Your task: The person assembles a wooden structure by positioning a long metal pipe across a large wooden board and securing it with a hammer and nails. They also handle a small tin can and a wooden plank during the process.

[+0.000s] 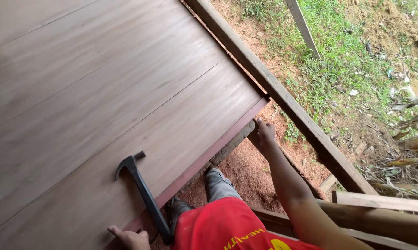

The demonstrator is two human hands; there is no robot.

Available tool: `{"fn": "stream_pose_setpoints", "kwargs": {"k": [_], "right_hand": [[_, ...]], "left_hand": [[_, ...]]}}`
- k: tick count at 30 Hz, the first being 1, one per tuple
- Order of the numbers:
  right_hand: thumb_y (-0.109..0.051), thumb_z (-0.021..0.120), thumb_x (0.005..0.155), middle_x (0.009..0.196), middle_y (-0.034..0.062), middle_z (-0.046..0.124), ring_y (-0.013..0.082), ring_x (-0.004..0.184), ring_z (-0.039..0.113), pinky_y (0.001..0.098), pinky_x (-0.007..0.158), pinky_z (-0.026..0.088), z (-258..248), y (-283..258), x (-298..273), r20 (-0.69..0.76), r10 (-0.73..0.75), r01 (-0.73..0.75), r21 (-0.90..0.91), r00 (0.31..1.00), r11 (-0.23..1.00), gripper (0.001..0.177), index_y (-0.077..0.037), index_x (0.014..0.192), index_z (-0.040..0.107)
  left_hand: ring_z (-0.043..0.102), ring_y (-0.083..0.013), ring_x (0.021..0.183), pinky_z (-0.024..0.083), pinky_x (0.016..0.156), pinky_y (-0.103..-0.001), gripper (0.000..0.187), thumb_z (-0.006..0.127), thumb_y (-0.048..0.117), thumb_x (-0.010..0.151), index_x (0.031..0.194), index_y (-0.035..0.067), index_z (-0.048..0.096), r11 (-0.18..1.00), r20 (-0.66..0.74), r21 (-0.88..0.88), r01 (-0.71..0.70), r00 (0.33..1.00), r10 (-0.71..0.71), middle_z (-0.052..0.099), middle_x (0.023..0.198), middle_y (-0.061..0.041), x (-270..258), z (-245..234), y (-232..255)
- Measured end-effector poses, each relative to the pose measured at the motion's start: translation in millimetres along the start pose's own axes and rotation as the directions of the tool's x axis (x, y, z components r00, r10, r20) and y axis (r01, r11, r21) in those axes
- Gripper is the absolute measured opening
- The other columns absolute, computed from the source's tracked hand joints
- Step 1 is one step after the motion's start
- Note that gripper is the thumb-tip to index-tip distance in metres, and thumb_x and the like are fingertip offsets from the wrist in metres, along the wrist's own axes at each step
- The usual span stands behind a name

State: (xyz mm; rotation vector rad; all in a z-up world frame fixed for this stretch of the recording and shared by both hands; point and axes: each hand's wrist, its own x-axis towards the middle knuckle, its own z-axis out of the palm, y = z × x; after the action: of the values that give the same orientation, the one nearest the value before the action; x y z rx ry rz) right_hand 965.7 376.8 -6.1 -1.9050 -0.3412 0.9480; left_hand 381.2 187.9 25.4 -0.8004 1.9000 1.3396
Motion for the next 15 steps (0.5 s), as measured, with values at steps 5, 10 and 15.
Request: {"fn": "stream_pose_setpoints", "kwargs": {"k": [5,10,15], "right_hand": [[-0.050,0.078,0.089,0.098,0.0105,0.054,0.0224,0.083,0.050,0.0359,0.068,0.045,2.4,-12.3,119.3,-0.046,0.242,-0.236,0.113,0.969,0.965,0.066,-0.001,0.129,0.058],[-0.046,0.082,0.091,0.117,0.0155,0.054,0.0312,0.108,0.055,0.0453,0.091,0.048,24.6,-38.8,159.2,0.041,0.316,-0.317,0.217,0.948,0.923,0.072,0.000,0.136,0.049],[-0.050,0.067,0.092,0.134,0.0088,0.067,0.0263,0.125,0.059,0.0415,0.112,0.038,34.0,-38.4,175.8,0.326,0.310,-0.414,0.329,0.893,0.849,0.059,-0.007,0.134,0.063]], "left_hand": [[0.041,-0.0296,0.147,0.039,0.115,-0.052,0.090,0.053,0.069,0.092,0.161,0.015,0.030,0.998,-0.081,-0.054,-0.031,0.996,0.026,0.037,0.164,-0.008,3.5,48.4,-23.8],[0.041,-0.0297,0.147,0.039,0.115,-0.052,0.090,0.052,0.069,0.092,0.161,0.015,0.030,0.989,-0.129,-0.143,-0.024,0.992,0.005,0.036,0.164,-0.008,-53.2,85.1,-48.6],[0.040,-0.0298,0.147,0.038,0.115,-0.053,0.090,0.052,0.069,0.093,0.161,0.015,0.029,0.981,-0.120,-0.194,-0.018,0.993,-0.006,0.036,0.164,-0.008,-84.8,124.8,-48.3]]}}
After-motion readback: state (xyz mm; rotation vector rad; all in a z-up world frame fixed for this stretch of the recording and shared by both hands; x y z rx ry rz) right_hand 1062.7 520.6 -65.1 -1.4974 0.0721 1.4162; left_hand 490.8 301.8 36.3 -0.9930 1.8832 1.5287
